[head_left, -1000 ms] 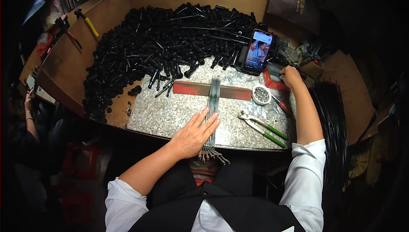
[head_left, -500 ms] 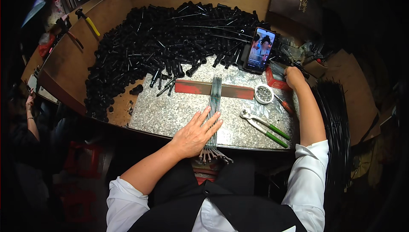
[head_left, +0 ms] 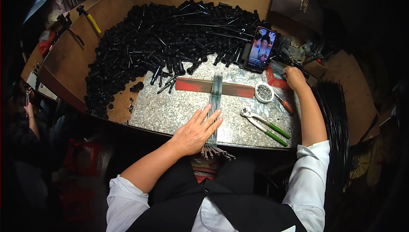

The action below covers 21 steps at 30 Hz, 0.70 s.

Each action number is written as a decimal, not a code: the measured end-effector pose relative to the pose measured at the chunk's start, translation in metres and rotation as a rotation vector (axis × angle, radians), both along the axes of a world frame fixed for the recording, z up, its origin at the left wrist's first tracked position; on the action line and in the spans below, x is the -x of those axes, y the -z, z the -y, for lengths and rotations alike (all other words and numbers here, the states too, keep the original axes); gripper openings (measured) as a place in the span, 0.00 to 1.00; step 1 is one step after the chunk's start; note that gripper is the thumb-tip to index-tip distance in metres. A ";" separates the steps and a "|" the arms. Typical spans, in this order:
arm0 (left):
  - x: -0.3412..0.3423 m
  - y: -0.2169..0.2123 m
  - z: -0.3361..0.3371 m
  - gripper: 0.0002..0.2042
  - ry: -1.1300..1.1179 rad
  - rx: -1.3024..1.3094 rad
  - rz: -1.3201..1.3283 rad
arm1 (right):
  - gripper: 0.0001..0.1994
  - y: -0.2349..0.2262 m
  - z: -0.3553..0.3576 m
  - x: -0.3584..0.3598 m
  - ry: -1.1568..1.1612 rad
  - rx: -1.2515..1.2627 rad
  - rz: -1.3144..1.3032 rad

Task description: Organizing and assembling bundles of black electrical cables at a workstation.

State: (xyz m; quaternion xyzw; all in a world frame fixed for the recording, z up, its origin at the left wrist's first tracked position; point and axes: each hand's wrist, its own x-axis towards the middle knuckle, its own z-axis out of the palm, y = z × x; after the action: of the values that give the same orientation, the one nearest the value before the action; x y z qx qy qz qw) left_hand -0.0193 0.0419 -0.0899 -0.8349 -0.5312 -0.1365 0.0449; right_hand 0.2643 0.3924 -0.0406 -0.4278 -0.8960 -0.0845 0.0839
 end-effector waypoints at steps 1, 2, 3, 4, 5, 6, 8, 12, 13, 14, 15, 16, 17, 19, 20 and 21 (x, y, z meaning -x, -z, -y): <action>0.000 0.000 0.000 0.29 -0.002 0.001 0.003 | 0.05 -0.002 0.001 0.001 -0.005 0.006 0.029; 0.000 0.000 0.000 0.29 -0.003 0.002 0.003 | 0.05 -0.001 0.002 0.000 -0.006 0.007 0.030; 0.000 0.001 0.000 0.29 -0.004 -0.006 0.007 | 0.05 -0.001 0.004 -0.001 -0.019 -0.014 -0.009; 0.001 0.001 0.000 0.28 -0.004 -0.013 0.010 | 0.05 0.000 0.006 -0.002 -0.032 -0.035 -0.047; 0.001 0.001 0.000 0.28 -0.003 -0.011 0.012 | 0.05 -0.001 0.009 -0.003 -0.031 -0.032 -0.046; 0.001 -0.002 0.001 0.28 -0.007 -0.007 0.007 | 0.05 -0.002 0.012 -0.004 -0.042 -0.068 -0.081; 0.000 -0.002 0.000 0.28 -0.009 -0.002 0.003 | 0.05 -0.003 0.016 -0.003 -0.052 -0.102 -0.116; -0.001 -0.002 -0.001 0.29 -0.007 -0.009 -0.003 | 0.05 -0.004 0.033 0.015 -0.167 -0.208 -0.198; -0.001 -0.003 -0.002 0.29 -0.010 -0.005 -0.015 | 0.06 -0.005 0.043 0.028 -0.255 -0.230 -0.249; 0.000 -0.002 0.000 0.29 -0.013 -0.002 -0.019 | 0.08 -0.009 0.061 0.047 -0.325 -0.192 -0.257; 0.001 -0.001 0.001 0.29 -0.021 0.004 -0.007 | 0.10 -0.010 0.078 0.067 -0.396 -0.154 -0.268; 0.000 -0.001 0.000 0.29 -0.017 0.004 0.006 | 0.13 0.001 0.079 0.077 -0.457 -0.274 -0.273; 0.000 -0.001 0.000 0.29 -0.021 0.006 0.001 | 0.16 0.002 0.093 0.092 -0.464 -0.177 -0.232; 0.000 0.000 0.001 0.29 -0.024 0.016 -0.005 | 0.17 0.008 0.114 0.115 -0.523 -0.135 -0.211; 0.000 0.001 0.000 0.29 -0.020 0.012 0.000 | 0.18 0.011 0.118 0.121 -0.524 -0.083 -0.144; -0.001 0.000 0.000 0.29 -0.018 0.010 -0.006 | 0.18 0.011 0.122 0.125 -0.522 -0.086 -0.149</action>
State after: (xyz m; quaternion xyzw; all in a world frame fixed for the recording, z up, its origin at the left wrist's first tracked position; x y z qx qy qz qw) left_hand -0.0187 0.0416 -0.0902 -0.8307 -0.5393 -0.1310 0.0434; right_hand 0.1393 0.2701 -0.0518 -0.1836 -0.9629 -0.0662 0.1865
